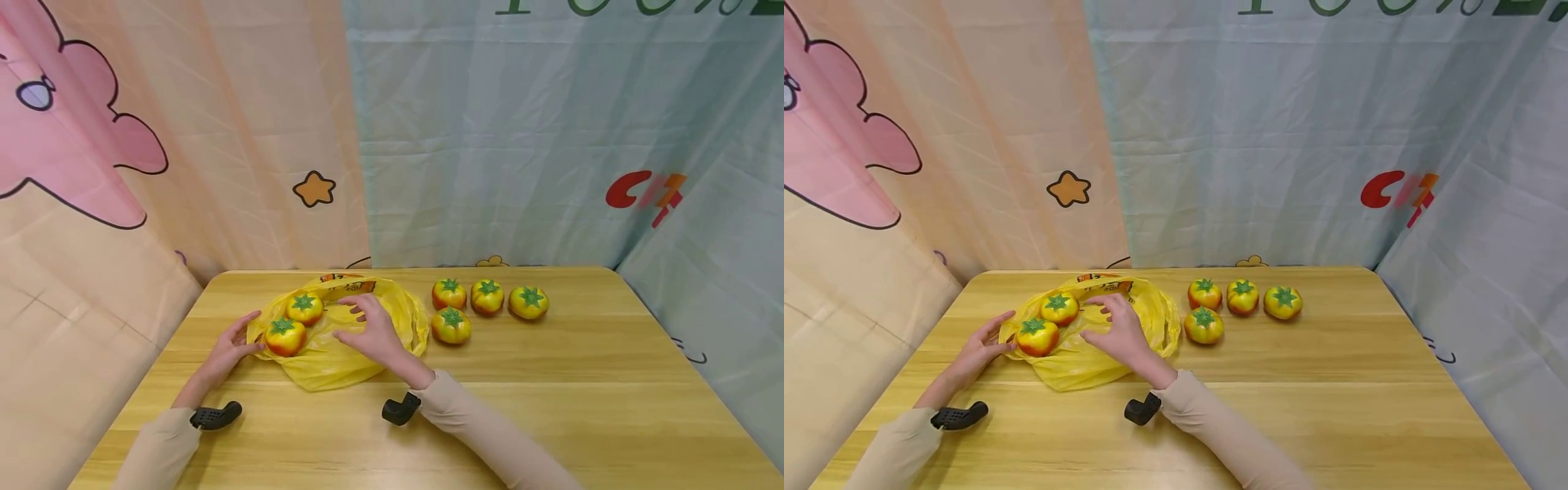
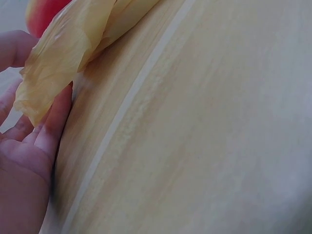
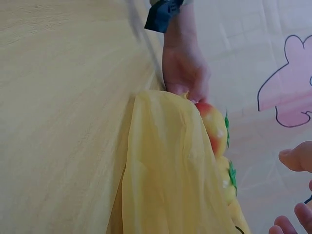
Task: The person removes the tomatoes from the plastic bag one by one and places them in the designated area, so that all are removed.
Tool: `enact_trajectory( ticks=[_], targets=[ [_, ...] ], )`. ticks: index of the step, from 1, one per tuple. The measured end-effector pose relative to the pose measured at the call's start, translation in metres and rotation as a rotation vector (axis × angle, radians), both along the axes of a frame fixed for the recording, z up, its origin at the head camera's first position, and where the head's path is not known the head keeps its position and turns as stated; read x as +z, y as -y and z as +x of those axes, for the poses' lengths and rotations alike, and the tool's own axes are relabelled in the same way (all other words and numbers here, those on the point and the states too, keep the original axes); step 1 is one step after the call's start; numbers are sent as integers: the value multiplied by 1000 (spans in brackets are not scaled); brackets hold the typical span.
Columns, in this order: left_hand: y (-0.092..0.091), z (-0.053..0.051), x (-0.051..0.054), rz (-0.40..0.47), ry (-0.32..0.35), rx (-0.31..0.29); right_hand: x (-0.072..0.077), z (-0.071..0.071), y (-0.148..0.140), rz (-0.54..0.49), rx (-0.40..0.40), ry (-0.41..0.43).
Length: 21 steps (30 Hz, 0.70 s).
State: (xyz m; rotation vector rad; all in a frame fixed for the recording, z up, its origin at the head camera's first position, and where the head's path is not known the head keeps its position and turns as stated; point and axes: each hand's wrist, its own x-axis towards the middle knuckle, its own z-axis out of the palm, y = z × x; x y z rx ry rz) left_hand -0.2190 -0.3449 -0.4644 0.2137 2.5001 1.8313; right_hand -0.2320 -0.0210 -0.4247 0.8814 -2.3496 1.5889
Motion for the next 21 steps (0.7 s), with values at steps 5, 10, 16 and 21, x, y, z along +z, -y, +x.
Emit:
enact_trajectory(
  ticks=[5, 10, 16, 21],
  targets=[
    [1, -2, 0, -8, 11, -3, -1, -4, 9, 27, 33, 33],
    [3, -2, -3, -29, 7, 4, -3, -6, 17, 52, 45, 54],
    [3, 0, -3, -27, 7, 2, -6, -9, 26, 93, 71, 69],
    [2, 0, -1, -52, 29, 12, -8, -13, 32, 123, 67, 72]
  ],
)
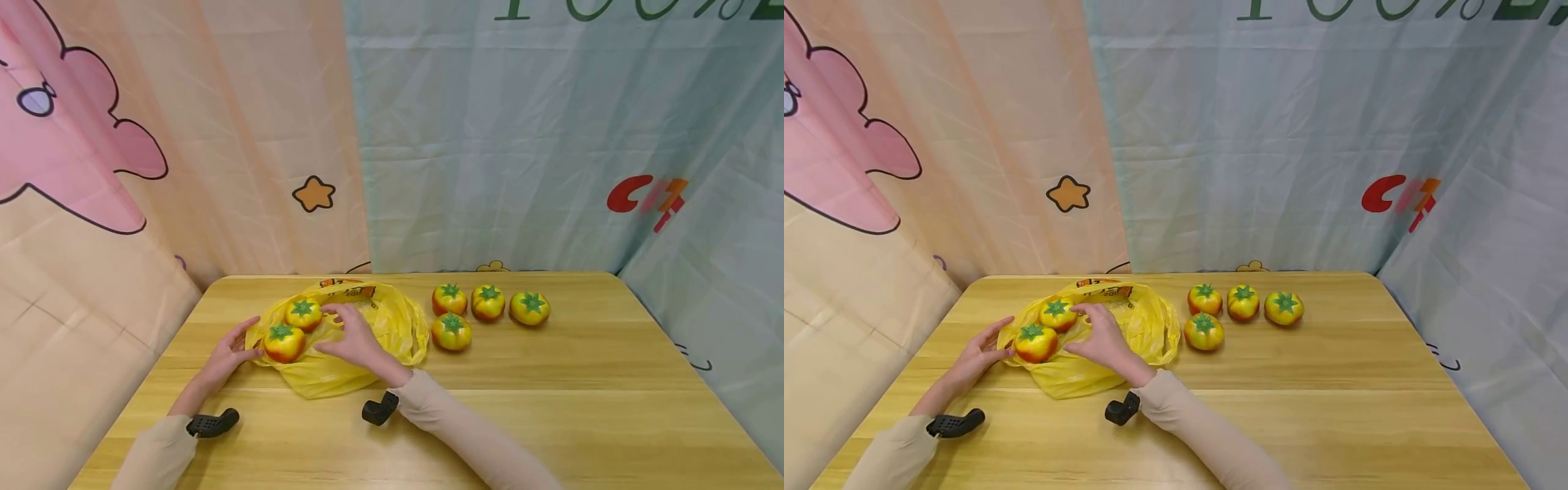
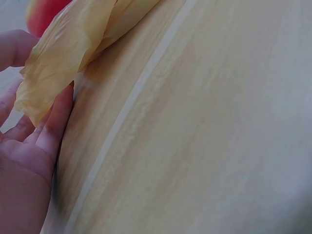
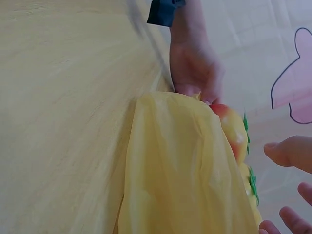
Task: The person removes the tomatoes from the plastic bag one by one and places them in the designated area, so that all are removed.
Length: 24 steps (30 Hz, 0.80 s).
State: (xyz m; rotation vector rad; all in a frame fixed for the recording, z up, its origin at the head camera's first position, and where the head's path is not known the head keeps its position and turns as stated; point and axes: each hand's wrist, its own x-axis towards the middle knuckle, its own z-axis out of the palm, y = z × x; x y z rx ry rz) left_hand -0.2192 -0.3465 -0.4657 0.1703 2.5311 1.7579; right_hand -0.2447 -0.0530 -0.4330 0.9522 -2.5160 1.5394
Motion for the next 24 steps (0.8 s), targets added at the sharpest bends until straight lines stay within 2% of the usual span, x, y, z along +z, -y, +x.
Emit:
enact_trajectory(
  ticks=[6, 14, 16, 20, 24],
  targets=[
    [0, -1, 1, 6, 11, -8, -1, -1, 9, -5, -2, 18],
    [1, -1, -2, 1, -13, -14, -7, 0, 24, 6, 12, 72],
    [1, 0, -2, -2, -11, -12, -7, 1, 28, 14, 19, 65],
    [1, 0, -2, -3, -6, -8, -5, 3, 35, 17, -4, 48],
    [2, -1, -2, -8, -6, -5, -5, 4, 41, -4, -38, 71]
  ],
)
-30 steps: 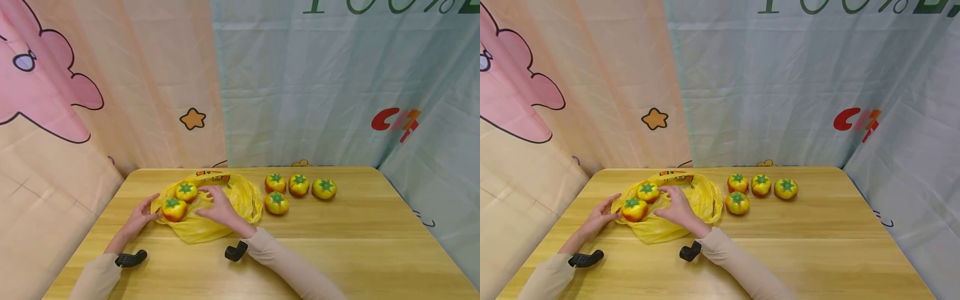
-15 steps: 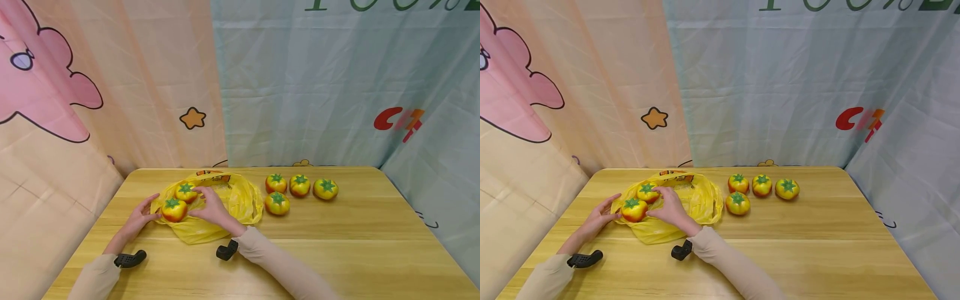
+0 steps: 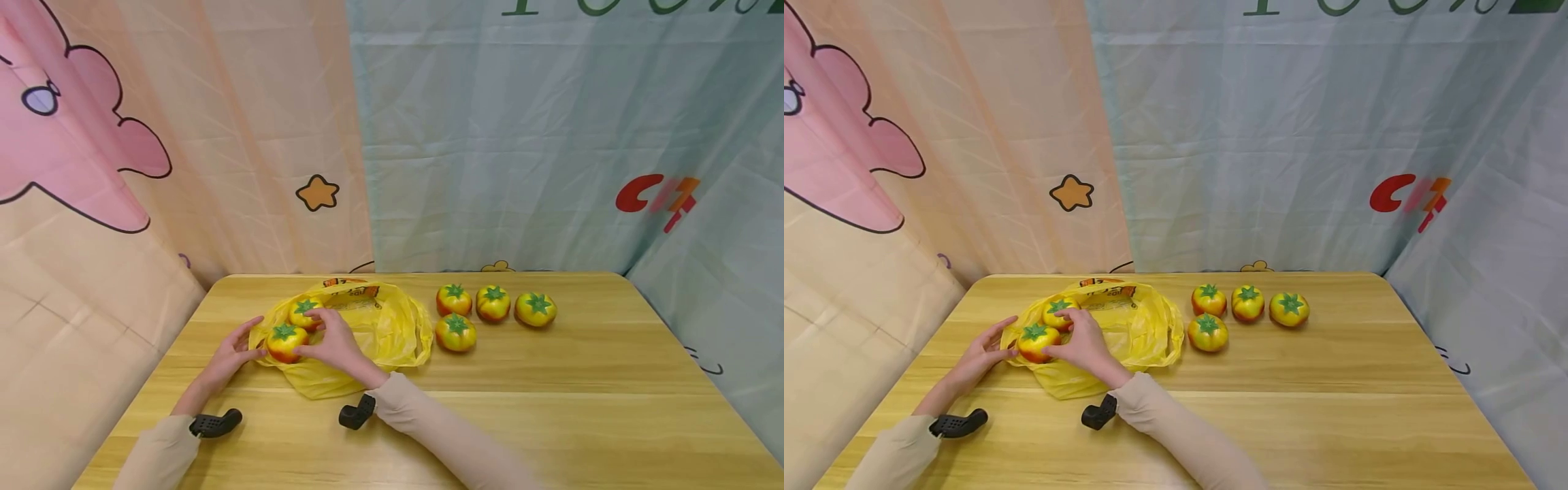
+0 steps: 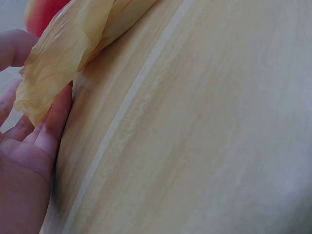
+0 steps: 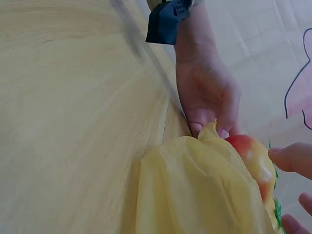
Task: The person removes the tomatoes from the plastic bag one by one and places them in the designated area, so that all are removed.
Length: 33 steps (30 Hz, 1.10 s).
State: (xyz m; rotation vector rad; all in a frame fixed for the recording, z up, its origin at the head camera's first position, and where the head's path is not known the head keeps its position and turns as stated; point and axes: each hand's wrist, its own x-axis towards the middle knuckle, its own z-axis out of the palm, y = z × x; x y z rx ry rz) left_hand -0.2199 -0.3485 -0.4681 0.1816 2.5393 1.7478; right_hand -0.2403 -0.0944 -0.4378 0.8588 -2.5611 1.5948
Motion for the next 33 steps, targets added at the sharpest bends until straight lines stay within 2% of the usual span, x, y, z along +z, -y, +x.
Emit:
enact_trajectory(
  ticks=[12, 24, 33],
  targets=[
    [-2, 1, 0, 14, -25, -8, -6, 3, 11, -25, -29, 83],
    [-3, 2, -1, 26, -31, -14, -17, 2, 19, -32, -31, 100],
    [-2, 1, -2, 26, -33, -13, -19, 2, 22, -19, -39, 92]
  ],
)
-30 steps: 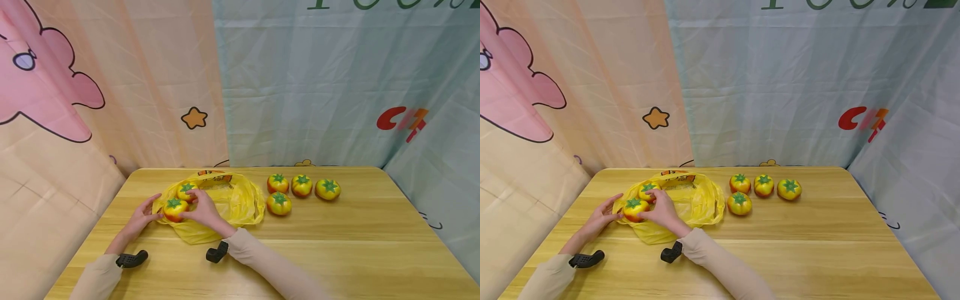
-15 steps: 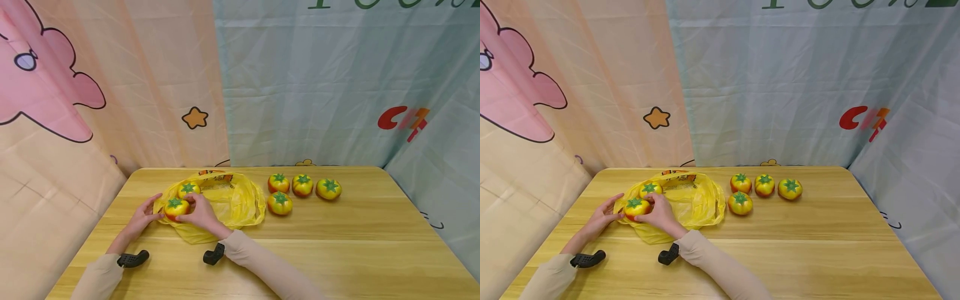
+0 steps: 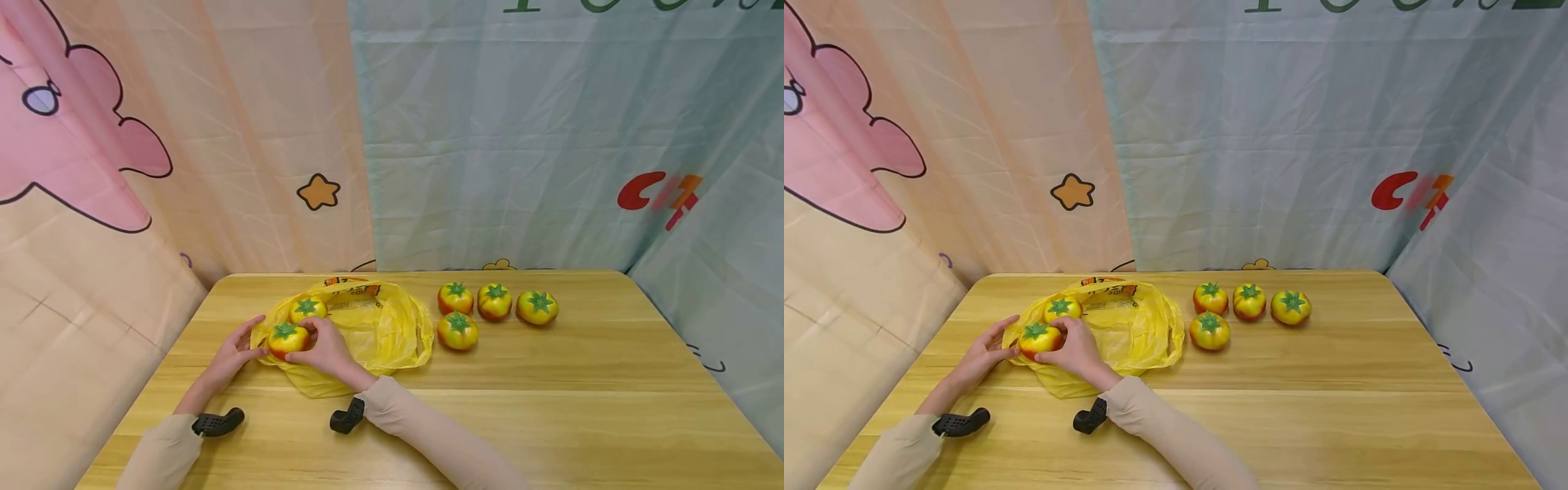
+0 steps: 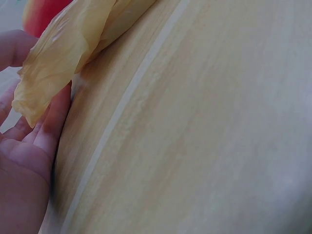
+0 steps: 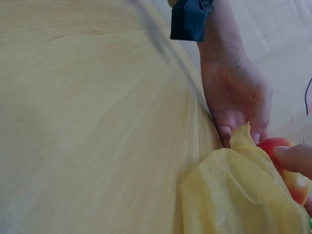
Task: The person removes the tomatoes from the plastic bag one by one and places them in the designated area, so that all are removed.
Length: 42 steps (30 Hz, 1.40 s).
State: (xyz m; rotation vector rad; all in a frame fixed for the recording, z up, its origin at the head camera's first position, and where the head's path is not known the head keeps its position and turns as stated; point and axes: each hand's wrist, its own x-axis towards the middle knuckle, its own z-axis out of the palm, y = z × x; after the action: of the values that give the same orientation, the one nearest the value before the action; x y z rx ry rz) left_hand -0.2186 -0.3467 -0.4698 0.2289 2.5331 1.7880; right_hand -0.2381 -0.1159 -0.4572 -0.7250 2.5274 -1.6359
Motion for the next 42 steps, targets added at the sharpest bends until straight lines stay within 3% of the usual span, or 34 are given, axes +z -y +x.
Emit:
enact_trajectory(
  ticks=[15, 25, 37, 42],
  targets=[
    [-1, 1, 2, -1, -4, -19, 4, 2, -4, 1, 6, 29],
    [-2, 0, 2, -28, 39, 18, 6, 3, -13, 48, -16, 10],
    [-2, 1, 0, 11, -13, 2, 16, 7, -27, 69, -2, -61],
    [-2, 1, 2, -17, 5, 14, 19, 8, -34, 66, -7, -61]
  ],
)
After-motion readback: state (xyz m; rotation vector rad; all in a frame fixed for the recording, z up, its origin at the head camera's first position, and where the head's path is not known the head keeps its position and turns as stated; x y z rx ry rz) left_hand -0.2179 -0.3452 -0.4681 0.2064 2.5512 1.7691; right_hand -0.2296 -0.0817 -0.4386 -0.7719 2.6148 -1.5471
